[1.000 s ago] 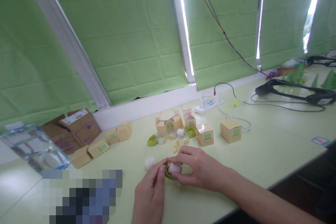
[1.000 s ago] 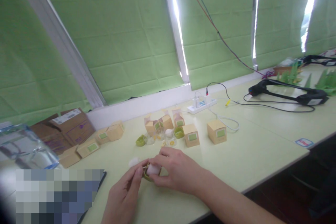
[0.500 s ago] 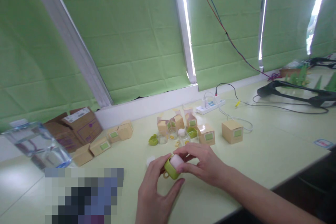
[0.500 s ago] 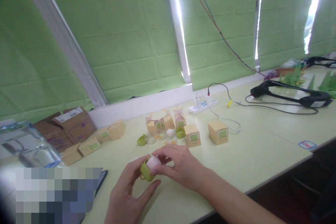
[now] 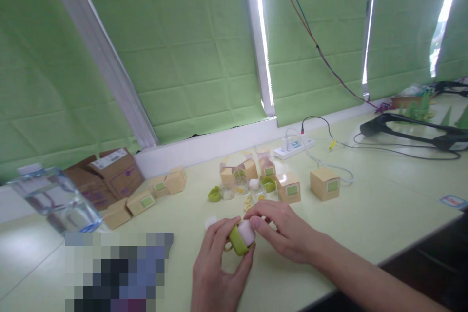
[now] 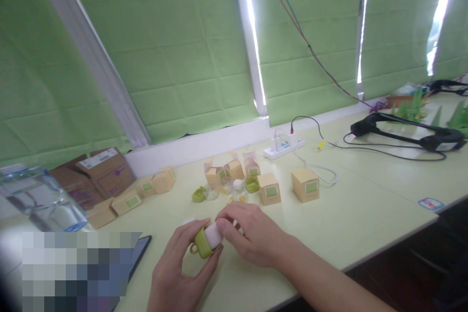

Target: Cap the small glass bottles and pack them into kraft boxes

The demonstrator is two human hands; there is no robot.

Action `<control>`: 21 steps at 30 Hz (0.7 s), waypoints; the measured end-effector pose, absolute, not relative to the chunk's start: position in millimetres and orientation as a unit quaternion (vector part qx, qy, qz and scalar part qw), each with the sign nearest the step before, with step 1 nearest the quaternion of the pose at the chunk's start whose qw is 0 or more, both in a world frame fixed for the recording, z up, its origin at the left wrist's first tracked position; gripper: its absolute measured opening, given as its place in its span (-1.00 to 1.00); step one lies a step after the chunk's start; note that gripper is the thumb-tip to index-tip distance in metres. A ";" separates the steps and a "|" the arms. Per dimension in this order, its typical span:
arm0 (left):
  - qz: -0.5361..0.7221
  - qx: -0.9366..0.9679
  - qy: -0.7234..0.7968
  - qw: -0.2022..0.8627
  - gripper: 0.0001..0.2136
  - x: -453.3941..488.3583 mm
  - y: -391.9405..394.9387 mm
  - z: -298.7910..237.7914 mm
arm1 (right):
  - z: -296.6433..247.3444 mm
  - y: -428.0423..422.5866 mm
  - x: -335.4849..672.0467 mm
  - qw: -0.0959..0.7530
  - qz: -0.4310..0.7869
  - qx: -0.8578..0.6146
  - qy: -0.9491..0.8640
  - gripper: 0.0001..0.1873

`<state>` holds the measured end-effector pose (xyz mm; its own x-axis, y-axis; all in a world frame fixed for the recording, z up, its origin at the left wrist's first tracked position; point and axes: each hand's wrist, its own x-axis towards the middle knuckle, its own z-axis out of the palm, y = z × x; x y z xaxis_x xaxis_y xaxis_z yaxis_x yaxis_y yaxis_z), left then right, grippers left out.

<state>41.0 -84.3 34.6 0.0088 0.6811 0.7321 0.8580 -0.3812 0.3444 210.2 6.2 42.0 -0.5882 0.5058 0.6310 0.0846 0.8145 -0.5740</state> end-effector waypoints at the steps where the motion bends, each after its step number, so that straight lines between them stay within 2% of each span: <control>1: -0.443 -0.702 -0.548 0.099 -0.67 40.2 -83.8 34.0 | 42.6 6.0 210.2 0.409 0.251 -0.179 -0.859 -0.75; 7: -0.415 -0.695 -0.584 0.060 -0.67 31.4 -79.9 27.5 | 42.7 5.8 207.7 0.344 0.260 -0.226 -0.873 -0.74; 11: -0.395 -0.688 -0.608 0.024 -0.60 23.6 -75.6 18.7 | 40.7 6.4 206.5 0.316 0.305 -0.239 -0.866 -0.38; 12: -0.392 -0.690 -0.608 0.012 -0.58 22.3 -74.6 16.5 | 39.8 7.0 206.2 0.308 0.299 -0.238 -0.871 -0.35; 17: -0.383 -0.670 -0.636 -0.023 -0.60 22.2 -72.9 12.9 | 34.0 13.6 203.9 0.275 0.243 -0.304 -0.879 -0.54; 21: -0.355 -0.636 -0.685 -0.020 -0.68 25.2 -75.3 19.0 | 30.3 17.9 202.8 0.271 0.240 -0.337 -0.869 -0.55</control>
<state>25.2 -75.3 19.0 -0.1910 0.8849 0.4247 0.8572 -0.0604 0.5115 202.8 17.9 30.3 -0.6266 0.7156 0.3088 0.4556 0.6578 -0.5998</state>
